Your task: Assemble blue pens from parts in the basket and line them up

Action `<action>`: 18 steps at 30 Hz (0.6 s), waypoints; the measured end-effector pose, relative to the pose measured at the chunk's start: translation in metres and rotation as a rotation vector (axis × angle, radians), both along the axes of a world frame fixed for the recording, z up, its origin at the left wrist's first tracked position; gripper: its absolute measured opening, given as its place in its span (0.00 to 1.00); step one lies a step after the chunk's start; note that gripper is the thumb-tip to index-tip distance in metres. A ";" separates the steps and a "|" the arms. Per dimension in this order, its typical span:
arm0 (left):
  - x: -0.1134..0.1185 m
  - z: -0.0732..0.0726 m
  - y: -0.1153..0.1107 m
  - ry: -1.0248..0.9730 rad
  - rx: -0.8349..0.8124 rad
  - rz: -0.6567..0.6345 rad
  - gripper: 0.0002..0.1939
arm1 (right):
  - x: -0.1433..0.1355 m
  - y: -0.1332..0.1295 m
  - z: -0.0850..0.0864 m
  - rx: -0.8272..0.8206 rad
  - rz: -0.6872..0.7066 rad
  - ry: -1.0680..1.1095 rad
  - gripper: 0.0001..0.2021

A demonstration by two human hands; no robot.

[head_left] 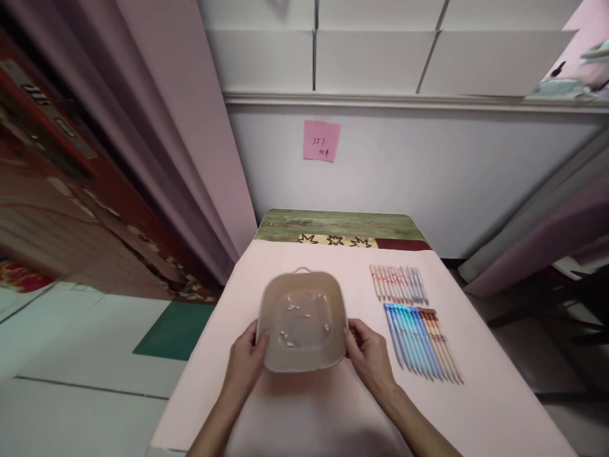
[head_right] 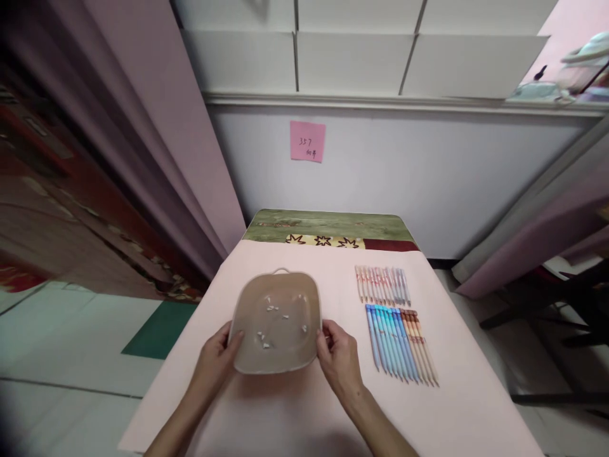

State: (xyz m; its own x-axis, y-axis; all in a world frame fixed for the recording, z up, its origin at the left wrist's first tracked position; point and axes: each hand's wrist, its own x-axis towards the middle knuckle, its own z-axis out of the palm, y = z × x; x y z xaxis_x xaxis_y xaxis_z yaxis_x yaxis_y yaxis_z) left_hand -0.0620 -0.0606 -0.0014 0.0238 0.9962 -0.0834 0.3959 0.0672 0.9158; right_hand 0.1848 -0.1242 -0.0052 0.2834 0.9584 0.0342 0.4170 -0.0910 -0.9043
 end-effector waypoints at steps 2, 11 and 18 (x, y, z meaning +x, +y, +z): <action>-0.007 0.005 0.004 0.074 0.063 0.054 0.21 | -0.007 0.012 0.003 0.020 0.004 0.010 0.16; -0.044 0.003 0.039 0.278 0.092 0.115 0.18 | -0.037 0.057 0.006 -0.015 0.092 0.084 0.13; -0.058 -0.015 0.038 0.152 0.036 0.173 0.18 | -0.048 0.059 -0.003 -0.037 0.159 0.130 0.16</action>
State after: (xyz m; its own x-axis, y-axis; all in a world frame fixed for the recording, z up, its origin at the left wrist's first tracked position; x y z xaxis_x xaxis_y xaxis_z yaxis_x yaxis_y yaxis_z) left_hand -0.1200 -0.0224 -0.0165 -0.1579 0.9868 -0.0371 0.5151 0.1143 0.8495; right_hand 0.1366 -0.0652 -0.0083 0.1283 0.9913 -0.0289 0.3088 -0.0677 -0.9487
